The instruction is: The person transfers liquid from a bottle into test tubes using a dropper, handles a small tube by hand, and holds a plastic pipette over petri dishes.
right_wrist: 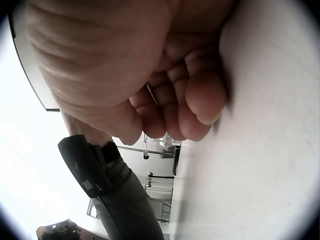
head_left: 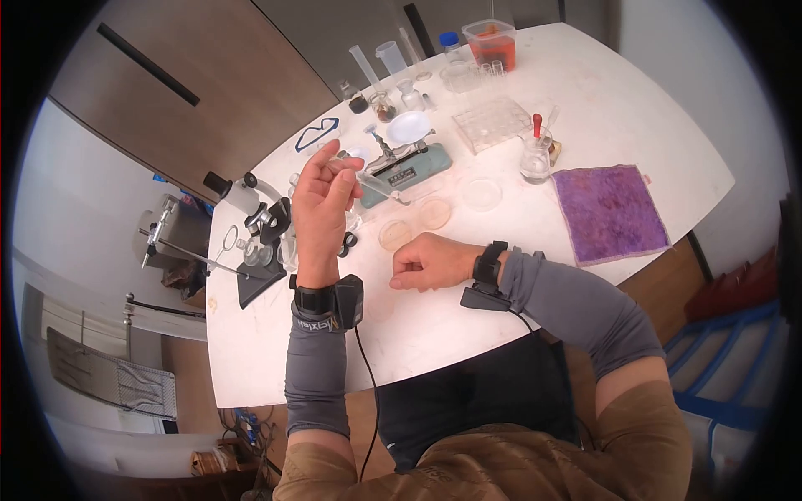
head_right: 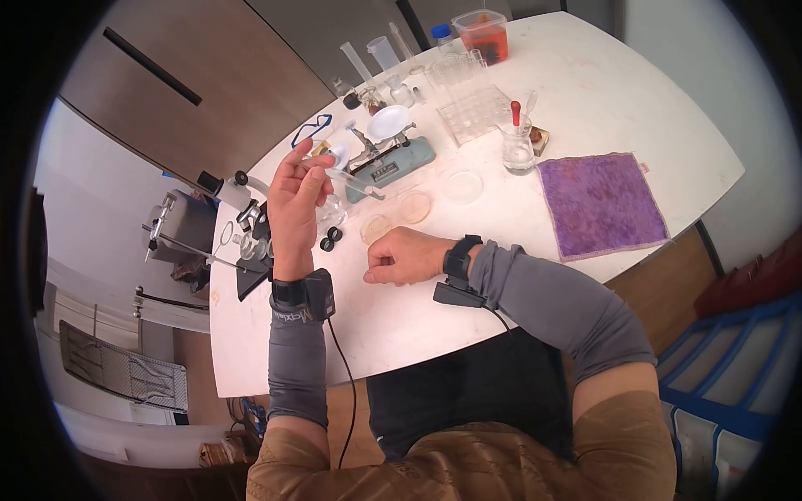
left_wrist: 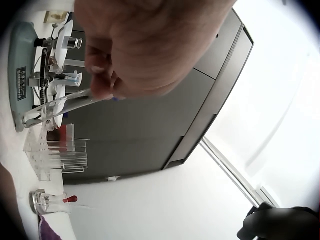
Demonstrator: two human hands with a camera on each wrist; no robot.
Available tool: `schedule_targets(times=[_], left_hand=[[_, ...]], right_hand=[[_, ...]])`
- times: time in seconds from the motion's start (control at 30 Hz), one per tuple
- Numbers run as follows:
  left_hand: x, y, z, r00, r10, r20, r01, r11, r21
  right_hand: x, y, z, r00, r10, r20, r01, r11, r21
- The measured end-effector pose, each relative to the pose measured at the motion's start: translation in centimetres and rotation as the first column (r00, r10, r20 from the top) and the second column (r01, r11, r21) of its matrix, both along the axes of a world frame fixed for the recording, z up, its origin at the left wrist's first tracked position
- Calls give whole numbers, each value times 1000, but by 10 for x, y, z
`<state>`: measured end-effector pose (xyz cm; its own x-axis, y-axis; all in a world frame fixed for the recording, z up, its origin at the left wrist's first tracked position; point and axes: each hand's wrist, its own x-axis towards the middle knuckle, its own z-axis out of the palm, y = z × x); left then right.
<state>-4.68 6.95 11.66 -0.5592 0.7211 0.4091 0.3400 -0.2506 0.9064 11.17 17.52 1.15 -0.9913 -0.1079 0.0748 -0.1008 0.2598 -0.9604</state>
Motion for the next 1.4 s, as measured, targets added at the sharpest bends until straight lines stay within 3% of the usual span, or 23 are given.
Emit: schedule_targets(times=[0.2, 0.27, 0.37, 0.6, 1.0, 1.17, 1.4], left_hand=[[4, -5, 0, 988, -45, 149, 39, 998, 43], [10, -4, 0, 999, -19, -41, 22, 997, 79], [14, -10, 8, 995, -35, -92, 42, 996, 80], [6, -9, 0, 998, 32, -50, -30, 999, 44], [-5, -4, -6, 996, 51, -70, -47, 997, 59], [-5, -9, 2, 1000, 30, 0, -30, 999, 37], [-3, -6, -1, 994, 80, -70, -77, 996, 43]], right_hand=[[-1, -1, -5, 998, -11, -61, 11, 1000, 0], [-1, -3, -6, 996, -23, -87, 22, 1000, -11], [0, -4, -3, 981, -66, -184, 81, 994, 74], [-1, -3, -1, 989, -64, -135, 74, 994, 75], [-1, -3, -1, 992, -58, -111, 65, 996, 68], [-2, -2, -3, 992, -59, -116, 69, 994, 81], [-1, -3, -4, 989, -57, -134, 67, 995, 76]])
